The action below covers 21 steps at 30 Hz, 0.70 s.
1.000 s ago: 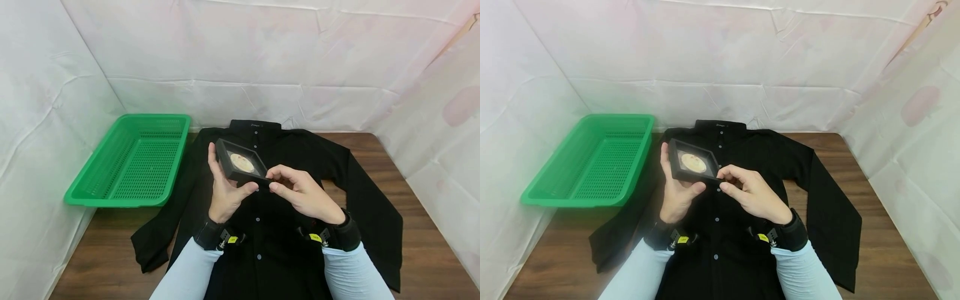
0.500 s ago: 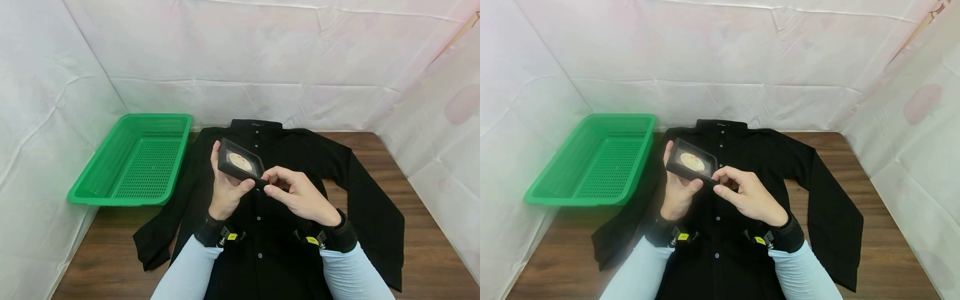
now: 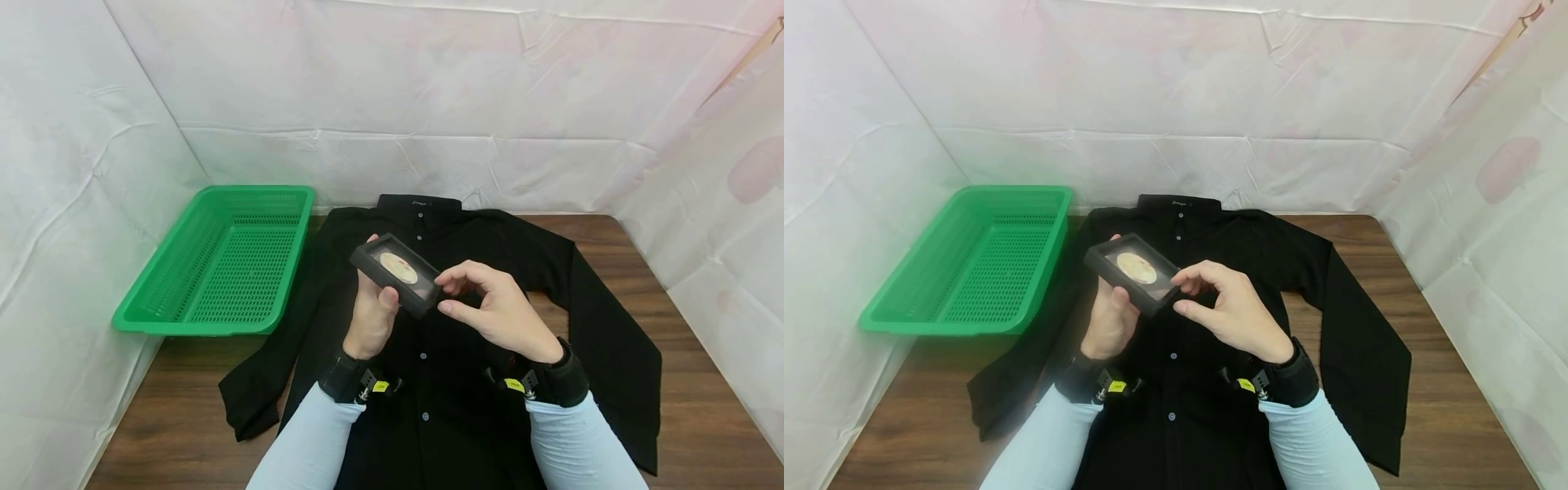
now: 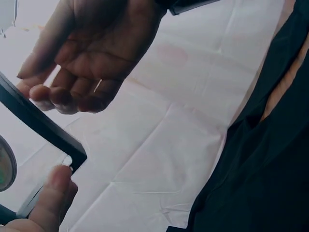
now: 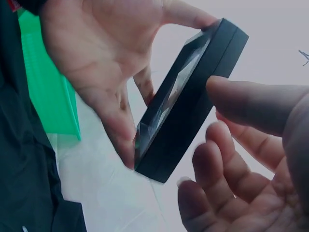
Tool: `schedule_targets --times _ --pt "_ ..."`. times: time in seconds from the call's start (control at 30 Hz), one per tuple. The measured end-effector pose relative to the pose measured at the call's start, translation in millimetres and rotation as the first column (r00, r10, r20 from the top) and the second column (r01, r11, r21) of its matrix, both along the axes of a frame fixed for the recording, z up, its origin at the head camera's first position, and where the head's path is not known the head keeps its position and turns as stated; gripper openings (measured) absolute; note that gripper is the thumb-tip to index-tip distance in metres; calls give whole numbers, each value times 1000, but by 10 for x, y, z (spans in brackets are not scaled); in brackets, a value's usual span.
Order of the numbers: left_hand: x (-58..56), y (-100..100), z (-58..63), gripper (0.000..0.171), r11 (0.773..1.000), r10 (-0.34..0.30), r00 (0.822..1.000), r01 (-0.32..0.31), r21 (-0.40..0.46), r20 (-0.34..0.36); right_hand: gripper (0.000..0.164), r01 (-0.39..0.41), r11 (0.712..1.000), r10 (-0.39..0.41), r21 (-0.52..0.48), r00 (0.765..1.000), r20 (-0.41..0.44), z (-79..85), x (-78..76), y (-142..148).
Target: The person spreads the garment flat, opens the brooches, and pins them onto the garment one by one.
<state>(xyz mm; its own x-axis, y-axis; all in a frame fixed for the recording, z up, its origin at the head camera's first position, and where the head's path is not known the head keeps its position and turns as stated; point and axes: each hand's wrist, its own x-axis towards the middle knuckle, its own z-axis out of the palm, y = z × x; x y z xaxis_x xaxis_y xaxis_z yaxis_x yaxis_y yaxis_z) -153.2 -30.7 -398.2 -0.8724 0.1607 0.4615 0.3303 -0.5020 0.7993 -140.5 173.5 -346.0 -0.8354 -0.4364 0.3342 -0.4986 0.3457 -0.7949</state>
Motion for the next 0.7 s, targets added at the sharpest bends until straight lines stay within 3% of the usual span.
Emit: schedule_targets --times 0.1,0.27,0.53,0.7 --pt "10 -2 -5 98 997 -47 999 45 65 28 31 45 999 -44 19 997 -66 -33 -36 4" --pt "23 -26 8 96 993 -83 994 76 89 76 36 58 997 -52 42 989 -139 -71 -79 6" --pt "27 -56 18 98 975 -215 957 199 98 193 32 16 999 -10 37 986 -167 -108 -85 -3" --pt "25 -63 -1 100 972 -233 945 220 81 229 27 -5 999 11 32 985 -172 -87 -65 -38"
